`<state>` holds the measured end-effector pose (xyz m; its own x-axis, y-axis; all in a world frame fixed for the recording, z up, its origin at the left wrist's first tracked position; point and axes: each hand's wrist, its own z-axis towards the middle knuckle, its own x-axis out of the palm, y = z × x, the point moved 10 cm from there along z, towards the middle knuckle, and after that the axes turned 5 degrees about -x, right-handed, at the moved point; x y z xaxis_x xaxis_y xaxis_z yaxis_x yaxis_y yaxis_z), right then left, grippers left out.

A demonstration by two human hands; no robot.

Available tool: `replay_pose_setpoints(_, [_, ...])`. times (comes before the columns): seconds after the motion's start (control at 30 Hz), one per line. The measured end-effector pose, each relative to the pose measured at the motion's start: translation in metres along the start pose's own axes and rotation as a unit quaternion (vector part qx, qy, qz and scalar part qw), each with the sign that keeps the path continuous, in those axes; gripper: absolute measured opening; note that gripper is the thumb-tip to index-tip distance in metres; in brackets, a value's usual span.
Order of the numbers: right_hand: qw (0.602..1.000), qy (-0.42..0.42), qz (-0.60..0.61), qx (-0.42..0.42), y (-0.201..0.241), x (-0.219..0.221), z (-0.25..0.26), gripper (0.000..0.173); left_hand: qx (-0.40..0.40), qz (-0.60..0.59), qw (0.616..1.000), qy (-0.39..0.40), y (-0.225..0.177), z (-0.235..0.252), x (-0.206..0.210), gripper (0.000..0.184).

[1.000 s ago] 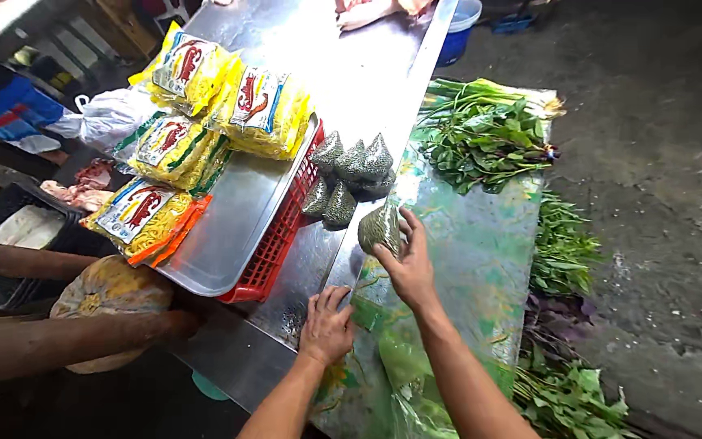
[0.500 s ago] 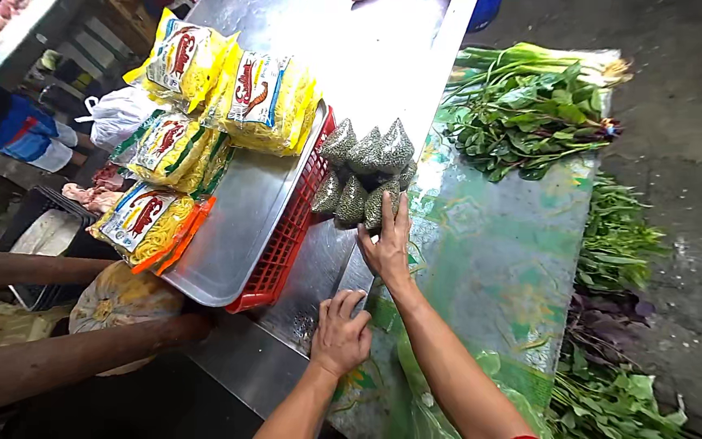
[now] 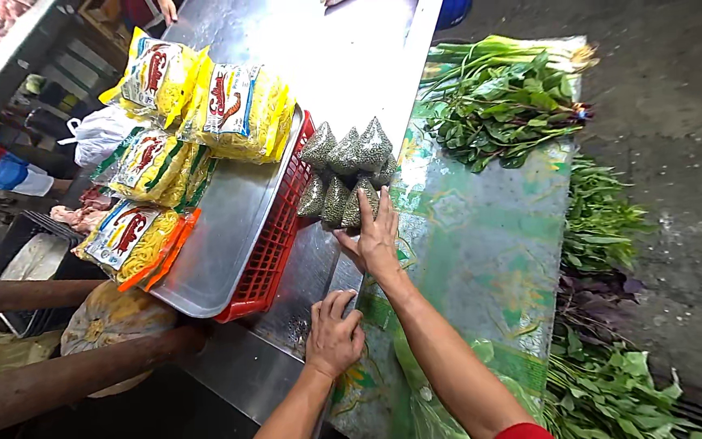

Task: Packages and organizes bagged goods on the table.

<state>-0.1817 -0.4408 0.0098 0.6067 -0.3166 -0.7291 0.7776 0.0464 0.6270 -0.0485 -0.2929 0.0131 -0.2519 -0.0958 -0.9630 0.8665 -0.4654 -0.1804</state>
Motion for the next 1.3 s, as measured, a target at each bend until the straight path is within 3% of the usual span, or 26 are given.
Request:
replay_pose_setpoints(0.1, [0.998, 0.036, -0.035, 0.031, 0.004, 0.003, -0.002, 0.111, 0.002, 0.004, 1.000, -0.002, -0.001, 0.000, 0.000, 0.021])
replay_pose_setpoints(0.3, [0.996, 0.067, -0.019, 0.053, 0.002, 0.004, -0.003, 0.109, 0.001, 0.004, 1.000, -0.002, -0.002, 0.000, -0.001, 0.020])
replay_pose_setpoints(0.47, [0.999, -0.002, 0.052, 0.017, 0.000, -0.012, 0.001, 0.096, 0.001, -0.014, 1.000, 0.003, -0.001, -0.001, -0.002, 0.019])
replay_pose_setpoints(0.63, [0.998, 0.043, 0.051, 0.016, -0.007, -0.003, -0.002, 0.107, 0.006, -0.017, 1.000, -0.004, -0.003, -0.002, 0.000, 0.019])
replay_pose_setpoints(0.8, [0.989, -0.049, 0.136, 0.011, -0.017, -0.061, -0.049, 0.100, -0.004, -0.028, 1.000, 0.010, -0.004, 0.003, -0.004, 0.023])
replay_pose_setpoints(0.87, [0.979, -0.023, 0.194, 0.051, -0.029, -0.092, -0.100, 0.097, -0.009, -0.041, 0.998, 0.038, 0.000, -0.003, 0.002, 0.025])
replay_pose_setpoints(0.93, [0.954, 0.040, 0.278, 0.108, -0.041, -0.126, -0.162, 0.084, -0.001, -0.052, 0.996, 0.069, 0.001, -0.007, 0.014, 0.027])
replay_pose_setpoints(1.0, [0.927, 0.103, 0.337, 0.129, -0.048, -0.152, -0.221, 0.048, 0.009, -0.052, 0.995, 0.079, 0.002, -0.005, 0.017, 0.026])
replay_pose_setpoints(1.07, [0.922, 0.224, 0.265, 0.169, -0.060, -0.155, -0.284, 0.022, 0.014, -0.053, 0.995, 0.081, 0.001, -0.005, 0.016, 0.025])
replay_pose_setpoints(1.13, [0.896, 0.339, 0.146, 0.246, -0.084, -0.132, -0.328, 0.026, 0.011, -0.056, 0.996, 0.071, 0.000, 0.000, 0.013, 0.025])
replay_pose_setpoints(1.2, [0.879, 0.342, 0.070, 0.323, -0.110, -0.094, -0.350, 0.033, 0.014, -0.054, 0.996, 0.066, -0.002, -0.002, 0.009, 0.024])
replay_pose_setpoints(1.3, [0.881, 0.258, 0.027, 0.396, -0.133, -0.042, -0.359, 0.085, 0.104, -0.051, 0.993, 0.039, -0.034, -0.021, -0.001, 0.025])
